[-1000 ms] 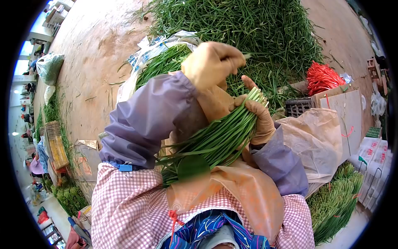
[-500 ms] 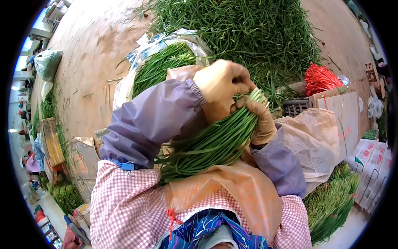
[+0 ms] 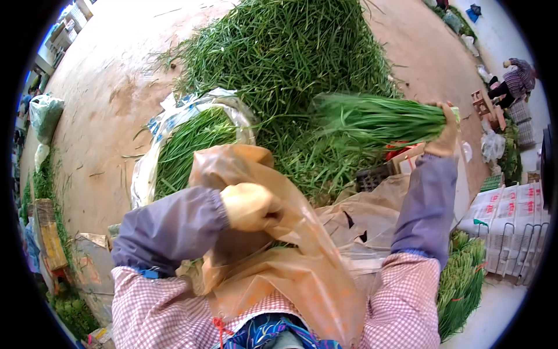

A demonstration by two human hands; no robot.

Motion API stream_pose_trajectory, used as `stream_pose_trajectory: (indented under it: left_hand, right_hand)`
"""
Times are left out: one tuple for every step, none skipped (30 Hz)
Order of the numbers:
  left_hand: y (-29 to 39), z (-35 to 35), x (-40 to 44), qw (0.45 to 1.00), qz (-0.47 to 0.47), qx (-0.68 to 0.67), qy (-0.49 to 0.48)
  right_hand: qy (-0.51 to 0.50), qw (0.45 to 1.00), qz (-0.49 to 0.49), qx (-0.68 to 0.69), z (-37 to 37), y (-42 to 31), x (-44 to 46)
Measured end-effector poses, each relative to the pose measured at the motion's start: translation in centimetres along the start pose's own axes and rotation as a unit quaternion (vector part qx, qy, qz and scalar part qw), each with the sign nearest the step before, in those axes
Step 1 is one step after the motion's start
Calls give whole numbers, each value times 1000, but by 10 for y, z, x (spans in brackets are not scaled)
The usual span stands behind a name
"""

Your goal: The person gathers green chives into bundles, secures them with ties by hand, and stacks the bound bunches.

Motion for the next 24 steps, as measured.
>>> stream_pose_trajectory:
  left_hand:
    - [-2, 2, -6, 1000, 17, -18, 13]
    - [-8, 2, -8, 998, 39, -38, 23]
    - [-4, -5, -9, 997, 31, -39, 61]
    - [5, -17, -11, 994, 24, -37, 97]
    - [9, -26, -9, 990, 18, -34, 138]
    - [2, -26, -1, 975, 61, -46, 209]
    - [12, -44, 3, 958, 112, 4, 262]
    - [8, -40, 17, 941, 118, 28, 315]
    - [14, -44, 29, 929, 125, 53, 344]
    - [33, -56, 34, 923, 125, 98, 350]
    - [39, -61, 49, 908, 162, 118, 368]
    - [45, -65, 65, 885, 212, 142, 389]
    - [45, -62, 82, 892, 224, 174, 352]
    - [41, -48, 96, 915, 200, 183, 300]
    - [31, -30, 109, 934, 178, 191, 246]
    - [12, -3, 116, 958, 91, 232, 140]
    - [-8, 19, 123, 962, 5, 271, 34]
    - [-21, 27, 130, 955, -94, 246, -134]
    - [-29, 32, 133, 912, -188, 211, -296]
    - [-29, 35, 123, 915, -182, 229, -277]
    - [-29, 36, 107, 917, -176, 246, -260]
    - [-26, 27, 96, 939, -142, 229, -212]
    - [-21, 14, 83, 957, -109, 213, -163]
    - [-17, 3, 71, 971, -75, 194, -115]
  right_hand:
    - [-10, 999, -29, -20, 4, -3, -7]
    - [-15, 998, -55, -37, 5, -2, -12]
    - [2, 999, -34, -29, 1, 5, -14]
    - [21, 999, -15, -20, -7, 17, -16]
    - [35, 999, 1, -11, -9, 24, -15]
    - [2, 1000, -29, 6, -1, 20, -26]
    - [-12, 1000, -9, -2, 5, 23, -32]
    - [-22, 1000, 13, -8, 8, 28, -40]
    - [-32, 999, 29, -14, 11, 33, -45]
    - [12, 998, 48, -23, 8, 46, -48]
    - [37, 994, 94, 42, 11, 58, -51]
    - [20, 996, 74, 44, 25, 61, -59]
    - [4, 997, 58, 47, 37, 61, -67]
    - [11, 994, 87, 62, 36, 54, -62]
    - [19, 990, 114, 77, 30, 45, -53]
    - [65, 991, 95, 63, 21, 36, -45]
    - [48, 994, 83, 54, 6, 23, -37]
    - [32, 996, 72, 42, -15, 10, -29]
    - [15, 998, 62, 29, -36, -3, -22]
    - [-6, 999, 38, 1, -54, -14, -19]
    - [6, 999, 44, 6, -59, -20, -23]
    - [18, 998, 50, 13, -63, -26, -30]
    - [30, 998, 56, 21, -66, -31, -37]
    - [44, 998, 37, 0, -70, -34, -42]
Point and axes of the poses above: each hand's wrist, its own x-axis towards the middle knuckle, its own z-axis out of the palm, y = z × x, the point moved 1 cm from there along x, towards the middle knuckle, and after that the axes turned 5 degrees about z, right-handed, at the moved point
